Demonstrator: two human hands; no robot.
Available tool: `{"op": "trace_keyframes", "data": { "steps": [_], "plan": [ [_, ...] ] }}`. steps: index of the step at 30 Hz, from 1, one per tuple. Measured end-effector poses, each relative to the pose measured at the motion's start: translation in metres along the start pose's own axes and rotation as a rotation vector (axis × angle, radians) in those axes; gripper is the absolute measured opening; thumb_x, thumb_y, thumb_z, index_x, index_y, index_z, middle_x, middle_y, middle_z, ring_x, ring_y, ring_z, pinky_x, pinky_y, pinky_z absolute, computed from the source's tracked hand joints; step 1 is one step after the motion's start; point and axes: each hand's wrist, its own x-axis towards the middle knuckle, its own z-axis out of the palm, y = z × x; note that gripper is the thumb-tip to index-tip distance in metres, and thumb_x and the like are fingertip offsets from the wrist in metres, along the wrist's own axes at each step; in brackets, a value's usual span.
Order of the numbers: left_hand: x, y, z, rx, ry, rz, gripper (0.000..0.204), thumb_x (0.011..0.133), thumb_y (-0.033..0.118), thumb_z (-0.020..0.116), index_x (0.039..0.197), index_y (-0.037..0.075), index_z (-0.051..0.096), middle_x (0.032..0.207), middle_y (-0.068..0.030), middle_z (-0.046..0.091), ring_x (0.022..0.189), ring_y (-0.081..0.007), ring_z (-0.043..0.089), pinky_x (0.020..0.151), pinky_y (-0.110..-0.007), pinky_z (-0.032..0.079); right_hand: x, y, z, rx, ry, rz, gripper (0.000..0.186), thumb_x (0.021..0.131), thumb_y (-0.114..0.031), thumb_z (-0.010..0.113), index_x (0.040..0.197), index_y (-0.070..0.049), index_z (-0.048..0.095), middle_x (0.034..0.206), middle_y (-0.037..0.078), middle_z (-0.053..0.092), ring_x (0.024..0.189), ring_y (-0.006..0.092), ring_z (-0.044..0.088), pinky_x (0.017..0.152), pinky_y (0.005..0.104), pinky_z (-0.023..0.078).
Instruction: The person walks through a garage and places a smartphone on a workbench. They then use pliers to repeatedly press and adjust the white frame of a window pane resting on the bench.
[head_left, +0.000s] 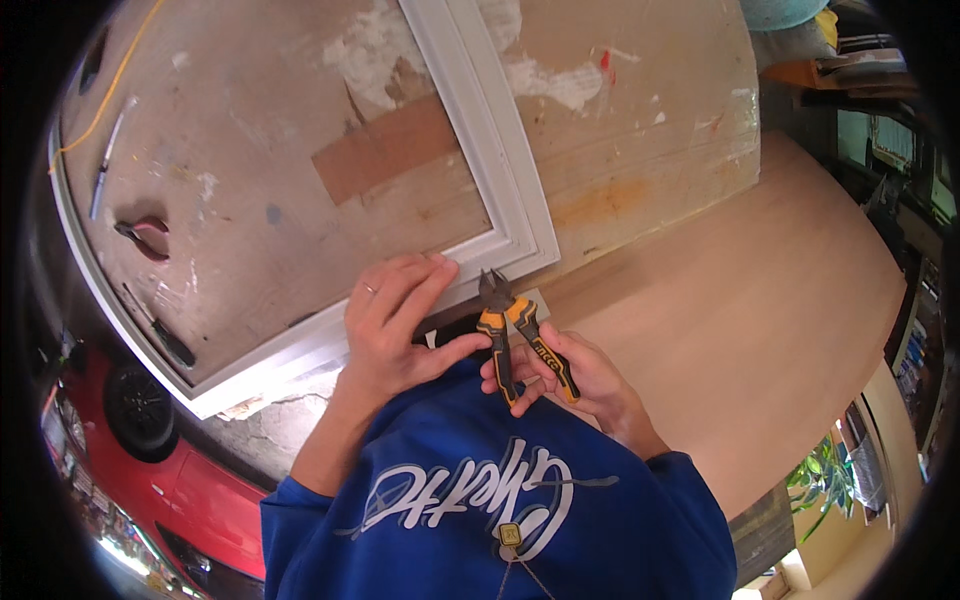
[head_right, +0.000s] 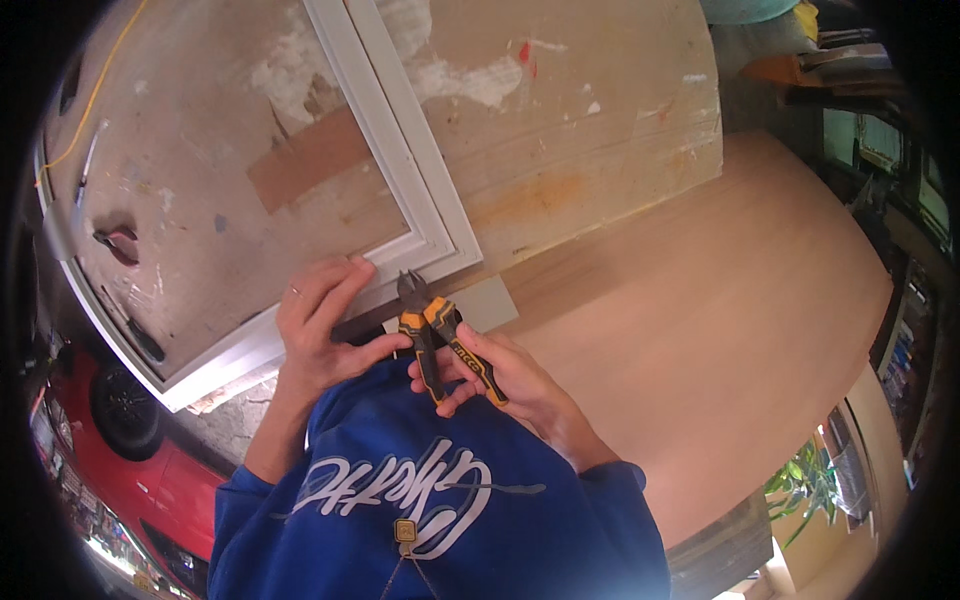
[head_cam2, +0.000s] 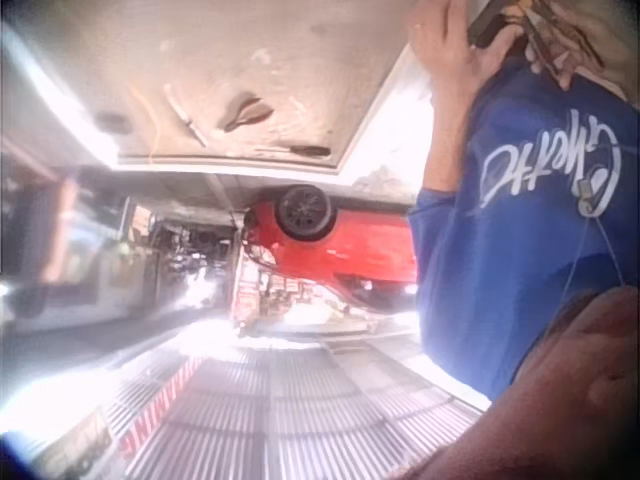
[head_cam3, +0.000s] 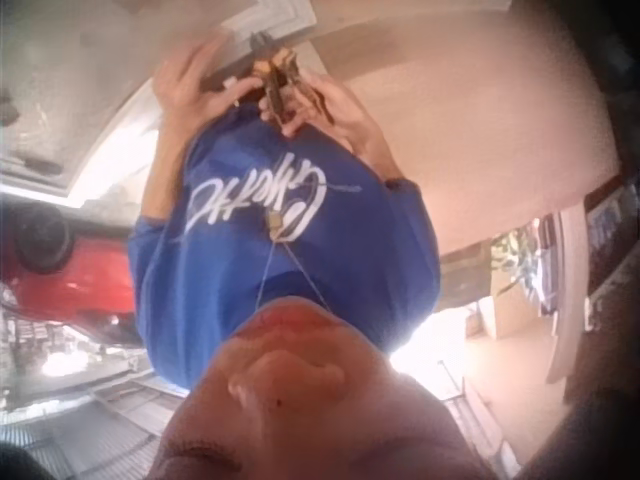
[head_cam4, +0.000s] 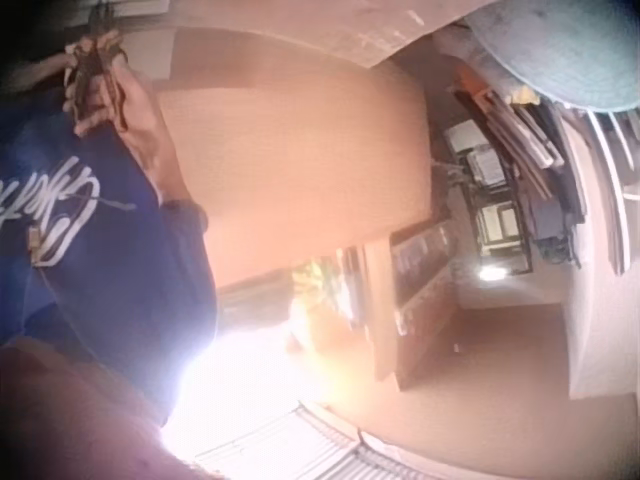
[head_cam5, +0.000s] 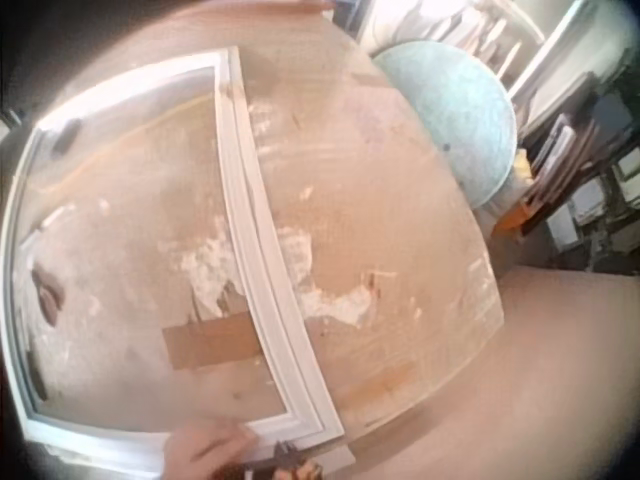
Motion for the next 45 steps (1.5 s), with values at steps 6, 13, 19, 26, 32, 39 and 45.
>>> {"op": "trace_keyframes", "data": {
  "steps": [6,13,19,26,32,39,45],
  "plan": [
    [-0.002,-0.003,-0.001,-0.024,0.008,-0.006,0.062,0.056,0.043,0.081,0.100,0.002,0.066,0.094,-0.0099,0.064,0.087,-0.0273,0.059,0.075,-0.036,0.047,-0.001,-0.007,0.014,-0.076,0.096,0.039,0.061,0.095,-0.053,0.029,0.078,0.000,0.054,0.107,0.028,0.057,0.097,0.0356,0.061,0.061,0.0390,0.058],
    [-0.001,-0.004,0.002,-0.020,0.028,-0.007,0.061,0.055,0.043,0.081,0.099,0.003,0.066,0.092,-0.0095,0.065,0.087,-0.0270,0.060,0.074,-0.036,0.047,-0.003,-0.015,0.016,-0.076,0.151,0.076,0.062,0.096,-0.051,0.028,0.060,-0.004,0.048,0.103,0.031,0.058,0.091,0.0370,0.063,0.055,0.0386,0.059],
    [0.000,-0.004,0.001,-0.046,0.039,-0.033,0.060,0.055,0.042,0.081,0.098,0.003,0.067,0.091,-0.0084,0.065,0.086,-0.0267,0.060,0.073,-0.035,0.046,-0.004,-0.025,0.023,-0.077,0.178,0.097,0.061,0.096,-0.049,0.030,0.055,-0.005,0.044,0.099,0.031,0.059,0.085,0.0371,0.065,0.048,0.0355,0.057],
    [0.003,-0.004,-0.002,-0.055,0.009,-0.048,0.058,0.055,0.041,0.081,0.096,0.002,0.067,0.091,-0.0086,0.065,0.086,-0.0265,0.060,0.072,-0.036,0.046,0.000,-0.025,0.019,-0.145,0.178,0.075,0.064,0.094,-0.053,0.034,0.053,-0.005,0.042,0.092,0.030,0.060,0.078,0.0350,0.066,0.045,0.0328,0.056],
    [0.002,-0.006,-0.002,-0.048,-0.006,-0.045,0.056,0.056,0.041,0.080,0.094,0.001,0.067,0.092,-0.0090,0.065,0.085,-0.0262,0.061,0.071,-0.036,0.047,0.003,-0.011,0.006,-0.092,0.084,0.013,0.060,0.097,-0.048,0.034,0.064,0.000,0.048,0.091,0.025,0.061,0.078,0.0275,0.065,0.042,0.0286,0.052],
    [0.000,-0.004,0.000,0.009,0.005,-0.042,0.054,0.057,0.040,0.080,0.093,0.002,0.068,0.093,-0.0082,0.065,0.086,-0.0256,0.061,0.070,-0.036,0.048,0.020,0.000,-0.017,-0.199,-0.024,-0.096,0.063,0.091,-0.055,0.043,0.056,-0.003,0.043,0.088,0.030,0.061,0.068,0.0285,0.066,0.040,0.0274,0.050],
    [-0.002,-0.004,0.004,0.064,0.022,-0.038,0.054,0.055,0.038,0.081,0.093,0.003,0.068,0.094,-0.0080,0.065,0.086,-0.0253,0.061,0.070,-0.036,0.048,0.048,0.006,-0.056,-0.278,-0.226,-0.197,0.061,0.091,-0.052,0.044,0.062,0.001,0.047,0.091,0.028,0.062,0.068,0.0277,0.066,0.041,0.0281,0.051]
  ]
}}
